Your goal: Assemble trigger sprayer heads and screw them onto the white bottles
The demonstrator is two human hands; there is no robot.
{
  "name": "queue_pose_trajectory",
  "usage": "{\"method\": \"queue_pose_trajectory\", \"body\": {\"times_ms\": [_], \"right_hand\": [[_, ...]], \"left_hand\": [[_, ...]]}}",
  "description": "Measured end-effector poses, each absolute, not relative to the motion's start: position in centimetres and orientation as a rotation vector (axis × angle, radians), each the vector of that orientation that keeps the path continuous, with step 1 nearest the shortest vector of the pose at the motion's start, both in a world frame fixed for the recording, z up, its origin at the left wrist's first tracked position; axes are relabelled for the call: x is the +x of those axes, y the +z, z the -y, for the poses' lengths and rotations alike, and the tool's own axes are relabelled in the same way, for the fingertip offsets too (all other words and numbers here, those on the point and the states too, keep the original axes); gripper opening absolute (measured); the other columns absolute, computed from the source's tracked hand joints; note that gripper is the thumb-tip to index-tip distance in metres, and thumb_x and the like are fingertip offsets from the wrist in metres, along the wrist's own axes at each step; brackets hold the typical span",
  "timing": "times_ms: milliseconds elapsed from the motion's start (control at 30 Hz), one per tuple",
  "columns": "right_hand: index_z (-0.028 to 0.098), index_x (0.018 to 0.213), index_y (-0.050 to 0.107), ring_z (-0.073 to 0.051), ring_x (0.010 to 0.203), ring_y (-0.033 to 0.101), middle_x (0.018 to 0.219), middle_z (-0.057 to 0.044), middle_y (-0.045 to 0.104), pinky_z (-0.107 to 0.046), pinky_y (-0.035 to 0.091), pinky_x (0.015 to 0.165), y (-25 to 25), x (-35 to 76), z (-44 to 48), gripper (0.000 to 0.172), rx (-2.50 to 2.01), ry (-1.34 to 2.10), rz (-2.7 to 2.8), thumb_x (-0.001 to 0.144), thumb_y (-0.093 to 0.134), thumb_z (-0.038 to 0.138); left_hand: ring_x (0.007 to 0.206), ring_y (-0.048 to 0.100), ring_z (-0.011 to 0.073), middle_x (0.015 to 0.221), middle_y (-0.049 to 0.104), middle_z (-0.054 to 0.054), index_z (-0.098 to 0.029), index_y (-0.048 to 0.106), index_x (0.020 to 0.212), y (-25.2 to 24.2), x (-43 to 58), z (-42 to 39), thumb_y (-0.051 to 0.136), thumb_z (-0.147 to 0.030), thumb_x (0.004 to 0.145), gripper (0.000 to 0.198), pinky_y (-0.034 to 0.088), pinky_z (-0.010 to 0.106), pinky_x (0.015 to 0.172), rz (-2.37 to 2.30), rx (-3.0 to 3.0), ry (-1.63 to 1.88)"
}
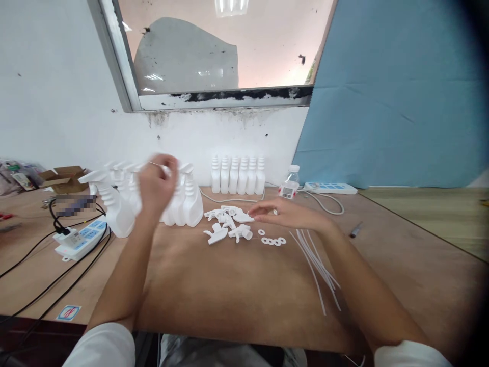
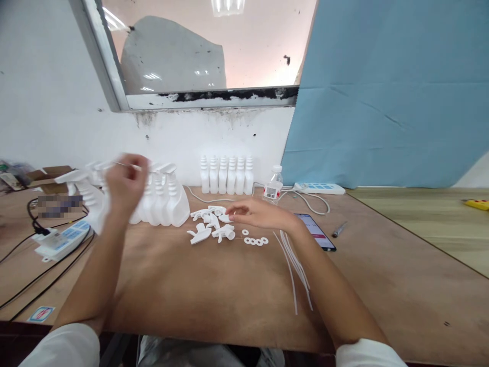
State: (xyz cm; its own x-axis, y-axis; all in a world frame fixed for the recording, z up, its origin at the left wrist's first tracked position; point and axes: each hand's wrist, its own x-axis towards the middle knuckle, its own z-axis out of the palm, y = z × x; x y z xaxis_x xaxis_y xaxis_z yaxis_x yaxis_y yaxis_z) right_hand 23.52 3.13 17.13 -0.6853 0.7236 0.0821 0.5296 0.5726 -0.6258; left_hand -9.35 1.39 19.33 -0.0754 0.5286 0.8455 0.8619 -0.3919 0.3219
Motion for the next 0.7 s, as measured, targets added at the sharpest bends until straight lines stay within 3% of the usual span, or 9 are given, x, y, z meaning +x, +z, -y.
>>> {"method": "queue_pose_trajectory", "body": {"times_ms": [67,167,333,533,700], "right_hand": [[0.022,0.106,0.073,-0.025,0.091,0.066,0.105,-0.006,0.073,-0.036,0.049,0.078,14.8,24.4,-4.7,0.033,-1.094,0.771,2.556,0.090,0.056,0.044],[0.018,0.094,0.075,-0.025,0.083,0.066,0.093,-0.008,0.074,-0.036,0.048,0.076,10.8,26.4,-6.8,0.027,-1.211,0.604,2.521,0.088,0.054,0.035],[0.017,0.101,0.072,-0.026,0.089,0.066,0.104,-0.012,0.073,-0.038,0.049,0.082,5.6,28.5,-8.1,0.028,-1.308,0.428,2.353,0.091,0.049,0.029],[0.018,0.102,0.072,-0.028,0.101,0.061,0.107,-0.013,0.070,-0.040,0.045,0.091,2.9,27.6,-7.9,0.023,-1.226,0.391,2.422,0.086,0.062,0.030],[0.016,0.084,0.069,-0.022,0.087,0.059,0.090,-0.010,0.067,-0.033,0.044,0.081,2.1,26.9,-7.8,0.014,-1.231,0.362,2.388,0.086,0.060,0.026]], "left_hand": [[0.066,0.059,0.0137,0.092,0.067,0.002,-0.024,0.063,0.098,15.3,-5.9,-2.1,0.052,-0.035,0.092,0.017,0.046,0.027,0.064,1.398,-2.286,-1.213],[0.097,0.064,0.0234,0.111,0.066,0.008,-0.024,0.061,0.109,8.6,-3.2,-3.6,0.048,-0.037,0.095,0.023,0.050,0.034,0.076,1.307,-2.625,-0.737],[0.118,0.055,0.0303,0.124,0.059,0.012,-0.020,0.054,0.123,2.3,-3.5,-5.4,0.049,-0.044,0.095,0.037,0.046,0.044,0.098,1.439,-2.622,-0.643],[0.110,0.057,0.0320,0.110,0.063,0.014,-0.016,0.060,0.110,0.8,-4.3,-5.2,0.051,-0.048,0.091,0.038,0.049,0.045,0.091,1.643,-2.586,-0.704],[0.093,0.063,0.0273,0.103,0.066,0.010,-0.019,0.057,0.115,0.4,-4.2,-4.9,0.056,-0.044,0.087,0.037,0.051,0.041,0.082,1.700,-2.667,-0.903]]}}
